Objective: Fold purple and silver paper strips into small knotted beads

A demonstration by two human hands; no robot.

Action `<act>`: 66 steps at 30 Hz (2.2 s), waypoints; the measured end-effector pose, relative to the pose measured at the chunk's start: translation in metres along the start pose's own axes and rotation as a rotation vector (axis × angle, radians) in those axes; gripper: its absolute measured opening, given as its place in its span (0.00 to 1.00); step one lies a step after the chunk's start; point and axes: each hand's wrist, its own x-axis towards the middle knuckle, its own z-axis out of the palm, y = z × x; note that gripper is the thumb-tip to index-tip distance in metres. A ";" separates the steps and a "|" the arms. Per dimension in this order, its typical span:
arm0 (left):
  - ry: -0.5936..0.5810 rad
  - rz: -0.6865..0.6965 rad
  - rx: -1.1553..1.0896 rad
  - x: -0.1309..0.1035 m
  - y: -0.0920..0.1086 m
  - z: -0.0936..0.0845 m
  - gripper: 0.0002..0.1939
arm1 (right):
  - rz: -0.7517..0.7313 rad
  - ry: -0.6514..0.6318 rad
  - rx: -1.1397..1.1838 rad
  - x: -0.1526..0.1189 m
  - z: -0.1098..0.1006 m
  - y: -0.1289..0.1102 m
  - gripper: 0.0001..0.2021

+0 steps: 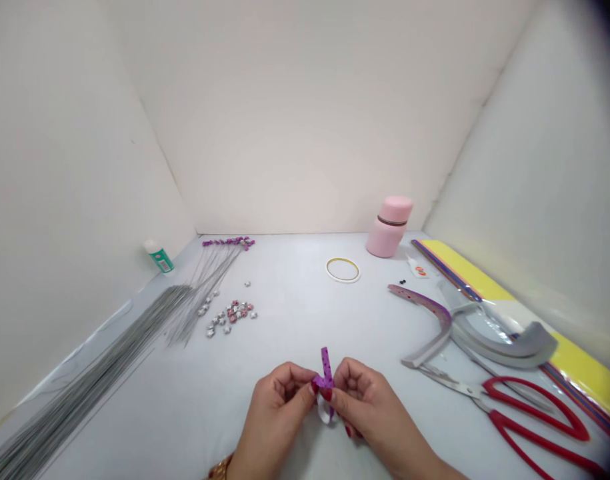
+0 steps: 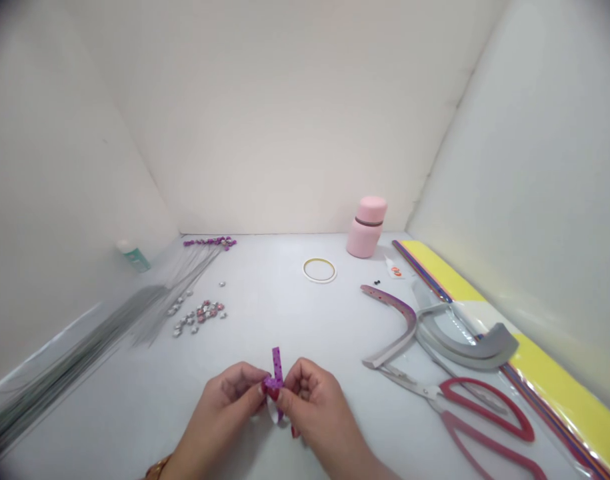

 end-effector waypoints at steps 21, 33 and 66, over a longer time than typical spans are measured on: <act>-0.224 -0.055 0.233 -0.007 -0.003 0.001 0.05 | -0.222 0.312 0.334 0.012 -0.031 -0.005 0.08; -0.240 0.026 0.299 -0.008 -0.001 0.000 0.10 | -0.094 -0.045 -0.023 0.000 -0.011 0.000 0.14; -0.240 0.171 0.480 -0.015 0.007 0.003 0.11 | -0.028 -0.099 -0.030 -0.002 -0.006 0.001 0.16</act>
